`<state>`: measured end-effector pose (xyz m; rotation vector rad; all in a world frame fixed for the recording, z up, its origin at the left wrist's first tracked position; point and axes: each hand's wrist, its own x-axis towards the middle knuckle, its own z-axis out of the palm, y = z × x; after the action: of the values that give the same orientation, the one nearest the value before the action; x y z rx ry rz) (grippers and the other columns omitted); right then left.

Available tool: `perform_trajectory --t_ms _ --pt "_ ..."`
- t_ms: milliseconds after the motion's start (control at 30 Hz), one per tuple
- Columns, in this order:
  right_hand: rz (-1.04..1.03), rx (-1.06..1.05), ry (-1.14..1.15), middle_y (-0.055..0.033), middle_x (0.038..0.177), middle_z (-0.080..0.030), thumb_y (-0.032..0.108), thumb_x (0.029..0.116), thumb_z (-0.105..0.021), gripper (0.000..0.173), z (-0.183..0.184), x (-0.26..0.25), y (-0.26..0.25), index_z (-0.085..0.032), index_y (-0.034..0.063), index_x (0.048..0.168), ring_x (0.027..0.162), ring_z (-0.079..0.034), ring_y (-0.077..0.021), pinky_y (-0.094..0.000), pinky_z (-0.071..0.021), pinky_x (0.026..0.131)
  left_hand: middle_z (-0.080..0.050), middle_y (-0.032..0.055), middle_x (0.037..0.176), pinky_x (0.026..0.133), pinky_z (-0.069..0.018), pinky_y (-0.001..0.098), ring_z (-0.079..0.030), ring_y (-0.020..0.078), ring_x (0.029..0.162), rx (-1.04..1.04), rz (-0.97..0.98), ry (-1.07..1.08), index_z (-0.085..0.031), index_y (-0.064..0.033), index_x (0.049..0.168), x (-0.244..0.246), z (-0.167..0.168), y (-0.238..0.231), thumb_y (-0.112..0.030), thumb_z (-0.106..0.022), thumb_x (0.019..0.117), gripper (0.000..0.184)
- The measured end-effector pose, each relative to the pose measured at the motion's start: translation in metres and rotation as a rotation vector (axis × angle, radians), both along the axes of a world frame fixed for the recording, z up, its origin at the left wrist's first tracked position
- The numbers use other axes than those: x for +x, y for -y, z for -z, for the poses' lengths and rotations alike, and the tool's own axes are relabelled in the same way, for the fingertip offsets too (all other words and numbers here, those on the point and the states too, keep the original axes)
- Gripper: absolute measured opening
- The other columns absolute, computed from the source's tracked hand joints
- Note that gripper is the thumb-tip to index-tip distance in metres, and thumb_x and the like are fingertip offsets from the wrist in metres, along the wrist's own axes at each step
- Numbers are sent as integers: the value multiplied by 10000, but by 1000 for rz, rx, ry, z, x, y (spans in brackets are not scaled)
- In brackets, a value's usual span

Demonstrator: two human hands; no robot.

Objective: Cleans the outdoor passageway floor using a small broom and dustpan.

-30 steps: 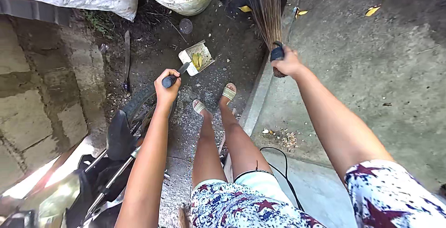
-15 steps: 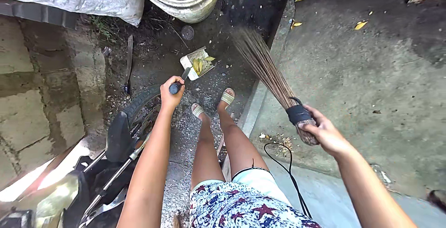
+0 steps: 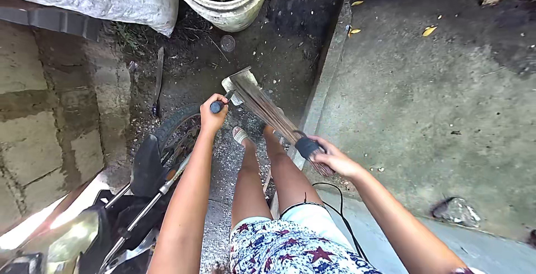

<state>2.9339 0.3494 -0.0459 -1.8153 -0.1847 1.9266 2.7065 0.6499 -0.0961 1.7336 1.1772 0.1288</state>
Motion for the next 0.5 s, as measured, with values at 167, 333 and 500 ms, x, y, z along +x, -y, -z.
perform_trajectory --t_ms 167,333,500 --pt "-680 -73 401 -265 1481 -442 114 845 -737 860 -88 9 21 -333 121 1605 926 -682 -436 -606 -557 796 -699 155 1062 925 -526 364 -662 170 1004 -11 -82 40 -659 57 1033 -7 -6 -3 75 -670 874 161" --pt "-28 -97 324 -230 1397 -528 116 757 -673 826 -124 41 83 -422 69 1542 1077 -625 -321 -507 -540 844 -686 144 1054 958 -523 365 -654 172 1040 -56 -17 78 -644 56 1006 17 -33 -13 99 -673 864 151" --pt "883 -125 128 -27 1030 -705 193 768 -588 719 -134 25 135 -413 127 1462 712 -709 -127 -290 -604 574 -693 130 1023 950 -526 360 -659 167 1022 -46 123 126 -646 46 965 74 -55 -21 106 -676 849 134"
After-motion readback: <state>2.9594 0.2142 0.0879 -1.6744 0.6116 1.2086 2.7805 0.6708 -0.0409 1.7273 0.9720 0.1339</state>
